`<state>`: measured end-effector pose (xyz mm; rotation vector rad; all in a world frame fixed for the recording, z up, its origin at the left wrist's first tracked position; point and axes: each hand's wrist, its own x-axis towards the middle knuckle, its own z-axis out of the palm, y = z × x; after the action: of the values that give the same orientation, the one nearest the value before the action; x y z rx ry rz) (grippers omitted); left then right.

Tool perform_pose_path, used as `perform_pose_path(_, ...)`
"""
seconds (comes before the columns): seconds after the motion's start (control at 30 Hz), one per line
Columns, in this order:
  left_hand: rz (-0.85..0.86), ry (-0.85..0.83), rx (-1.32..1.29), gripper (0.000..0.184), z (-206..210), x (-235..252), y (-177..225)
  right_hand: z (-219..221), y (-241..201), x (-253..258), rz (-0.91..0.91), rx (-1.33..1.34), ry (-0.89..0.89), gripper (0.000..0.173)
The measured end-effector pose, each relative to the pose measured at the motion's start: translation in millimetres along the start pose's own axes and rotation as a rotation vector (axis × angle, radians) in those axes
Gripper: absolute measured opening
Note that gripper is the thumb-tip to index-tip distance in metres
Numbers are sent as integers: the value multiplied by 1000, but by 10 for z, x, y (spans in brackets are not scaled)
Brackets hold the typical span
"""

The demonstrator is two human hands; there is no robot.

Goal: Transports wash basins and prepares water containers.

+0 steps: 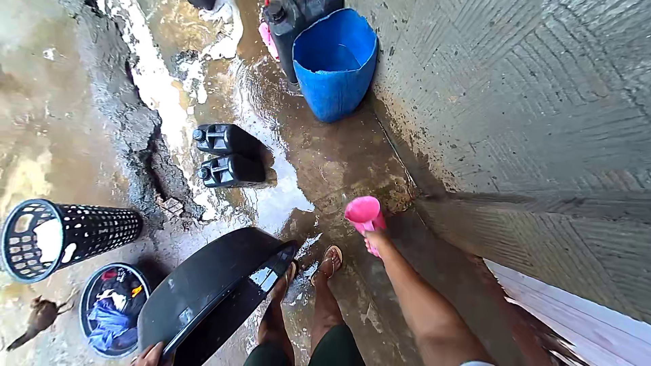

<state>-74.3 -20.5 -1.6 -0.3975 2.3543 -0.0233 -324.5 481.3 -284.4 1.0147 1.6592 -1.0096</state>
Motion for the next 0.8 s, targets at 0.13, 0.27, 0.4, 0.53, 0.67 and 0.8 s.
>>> perform_pose_path(0.13, -87, 52, -50, 37, 183, -90, -100, 193, -658, -143, -182, 193, -96, 39)
perform_pose_path(0.27, -248, 41, -92, 33, 342, -134, -202, 235, -880, -484, -344, 281, -110, 33)
perform_pose_path(0.4, -397, -103, -236, 39, 331, -158, -325, 271, -757, -826, -499, 249, -124, 26)
perform_pose_path(0.53, -514, -170, -377, 43, 611, -177, -715, 363, -501, -1138, -523, 132, -108, 17)
perform_pose_path(0.67, -606, -185, -466, 43, 1019, -138, -1200, 444, -176, -1321, -447, 0, -82, 17)
perform_pose_path(0.8, -697, -206, -524, 45, 1394, -35, -1732, 684, 110, -1437, -383, -90, -86, 22)
